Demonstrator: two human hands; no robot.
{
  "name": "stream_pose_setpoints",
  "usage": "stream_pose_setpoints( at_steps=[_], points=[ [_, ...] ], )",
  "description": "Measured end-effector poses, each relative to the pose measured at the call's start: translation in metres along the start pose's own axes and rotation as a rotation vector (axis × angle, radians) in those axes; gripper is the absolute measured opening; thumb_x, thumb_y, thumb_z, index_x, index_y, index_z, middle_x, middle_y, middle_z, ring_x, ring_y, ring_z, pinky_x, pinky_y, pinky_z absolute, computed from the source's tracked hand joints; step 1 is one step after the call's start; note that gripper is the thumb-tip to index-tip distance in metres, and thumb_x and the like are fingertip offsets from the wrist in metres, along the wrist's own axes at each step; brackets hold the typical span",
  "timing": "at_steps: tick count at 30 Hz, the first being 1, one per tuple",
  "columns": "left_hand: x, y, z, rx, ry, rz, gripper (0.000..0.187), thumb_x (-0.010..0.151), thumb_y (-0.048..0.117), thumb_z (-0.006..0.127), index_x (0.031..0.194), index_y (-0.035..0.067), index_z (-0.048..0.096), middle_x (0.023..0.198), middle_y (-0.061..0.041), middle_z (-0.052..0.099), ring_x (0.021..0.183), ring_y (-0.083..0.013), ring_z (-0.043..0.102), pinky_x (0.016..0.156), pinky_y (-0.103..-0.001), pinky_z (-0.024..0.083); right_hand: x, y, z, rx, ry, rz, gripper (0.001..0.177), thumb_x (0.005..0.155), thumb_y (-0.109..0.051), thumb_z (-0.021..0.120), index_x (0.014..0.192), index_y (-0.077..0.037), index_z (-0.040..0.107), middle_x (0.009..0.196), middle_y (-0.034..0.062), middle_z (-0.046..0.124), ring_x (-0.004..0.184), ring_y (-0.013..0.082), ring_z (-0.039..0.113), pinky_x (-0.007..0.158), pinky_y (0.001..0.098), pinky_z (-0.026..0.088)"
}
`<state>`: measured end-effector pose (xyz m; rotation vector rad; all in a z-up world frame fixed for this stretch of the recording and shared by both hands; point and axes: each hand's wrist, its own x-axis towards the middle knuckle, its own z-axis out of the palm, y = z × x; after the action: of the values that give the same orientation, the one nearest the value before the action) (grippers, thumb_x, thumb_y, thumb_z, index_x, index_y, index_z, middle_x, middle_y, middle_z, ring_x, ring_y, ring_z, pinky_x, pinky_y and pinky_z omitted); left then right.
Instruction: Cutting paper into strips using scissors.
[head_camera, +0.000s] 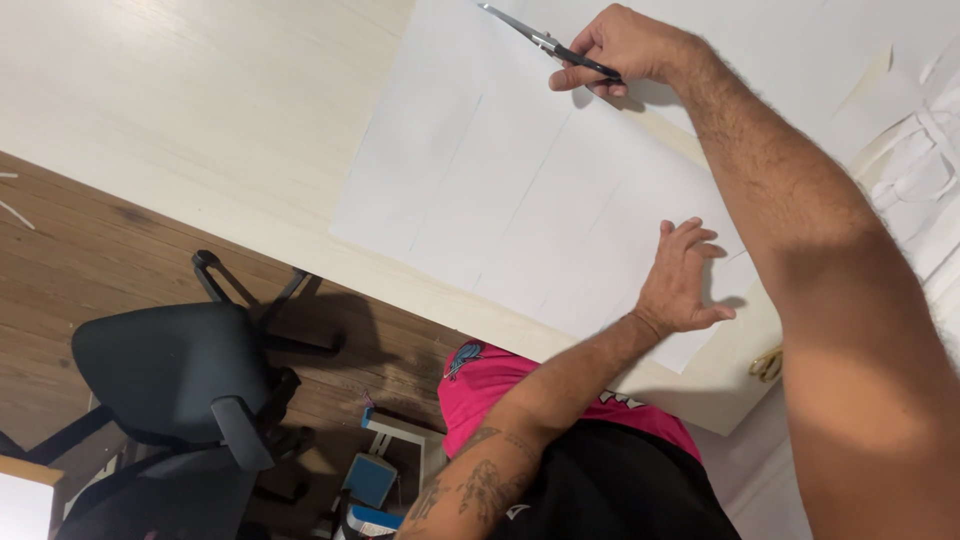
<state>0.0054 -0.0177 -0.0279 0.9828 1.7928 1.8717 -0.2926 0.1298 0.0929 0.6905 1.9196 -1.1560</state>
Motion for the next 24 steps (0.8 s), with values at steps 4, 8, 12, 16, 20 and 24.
stream_pose_setpoints(
  at_steps=[4, 8, 12, 16, 20, 24],
  points=[
    [0.003, 0.004, 0.0, -0.003, 0.018, 0.01, 0.094, 0.089, 0.085, 0.03, 0.129, 0.002, 0.048, 0.137, -0.022, 0.047, 0.145, -0.0459, 0.043, 0.13, -0.076, 0.021, 0.006, -0.016, -0.001, -0.04, -0.012, -0.047, 0.035, 0.097, -0.038, 0.078, 0.082, -0.009, 0.065, 0.051, 0.0021, 0.049, 0.045, 0.0099, 0.038, 0.062, 0.0265, 0.037],
    [0.001, 0.002, 0.001, -0.007, 0.025, 0.022, 0.095, 0.09, 0.085, 0.028, 0.127, 0.0, 0.048, 0.135, -0.024, 0.047, 0.143, -0.0491, 0.044, 0.126, -0.079, 0.023, 0.013, -0.036, 0.002, -0.004, -0.011, -0.04, 0.035, 0.098, -0.036, 0.079, 0.082, -0.009, 0.063, 0.053, 0.0011, 0.05, 0.043, 0.0087, 0.037, 0.062, 0.0256, 0.039],
    [0.002, 0.003, 0.001, -0.011, 0.028, 0.012, 0.096, 0.089, 0.085, 0.028, 0.124, -0.002, 0.048, 0.133, -0.025, 0.048, 0.141, -0.0501, 0.046, 0.125, -0.079, 0.024, 0.015, -0.063, 0.005, -0.063, 0.012, -0.022, 0.038, 0.101, -0.039, 0.075, 0.079, -0.012, 0.062, 0.051, 0.0008, 0.049, 0.046, 0.0101, 0.039, 0.065, 0.0267, 0.037],
    [0.002, -0.001, 0.004, -0.038, 0.017, 0.013, 0.095, 0.091, 0.086, 0.026, 0.129, 0.002, 0.045, 0.136, -0.023, 0.045, 0.143, -0.0467, 0.042, 0.124, -0.082, 0.023, 0.056, -0.062, 0.007, -0.1, 0.001, -0.042, 0.039, 0.102, -0.047, 0.072, 0.079, -0.019, 0.057, 0.05, -0.0043, 0.049, 0.046, 0.0064, 0.039, 0.081, 0.0219, 0.037],
    [0.001, 0.005, -0.013, -0.127, -0.001, 0.02, 0.088, 0.095, 0.085, 0.026, 0.128, 0.006, 0.045, 0.133, -0.016, 0.049, 0.132, -0.0371, 0.048, 0.124, -0.07, 0.027, 0.084, -0.052, 0.004, 0.185, -0.012, -0.146, 0.025, 0.101, -0.035, 0.072, 0.1, -0.018, 0.054, 0.078, -0.0047, 0.058, 0.043, 0.0009, 0.036, 0.044, 0.0165, 0.029],
    [0.019, 0.051, -0.078, -0.24, 0.007, 0.02, 0.036, 0.098, 0.035, 0.071, 0.125, 0.014, 0.057, 0.123, -0.01, 0.066, 0.123, -0.0314, 0.065, 0.129, -0.056, 0.043, 0.045, 0.01, -0.049, -0.113, 0.057, -0.435, 0.069, 0.115, -0.044, 0.056, 0.056, -0.011, 0.041, 0.048, 0.0006, 0.037, 0.046, 0.0111, 0.036, 0.062, 0.0287, 0.047]
  ],
)
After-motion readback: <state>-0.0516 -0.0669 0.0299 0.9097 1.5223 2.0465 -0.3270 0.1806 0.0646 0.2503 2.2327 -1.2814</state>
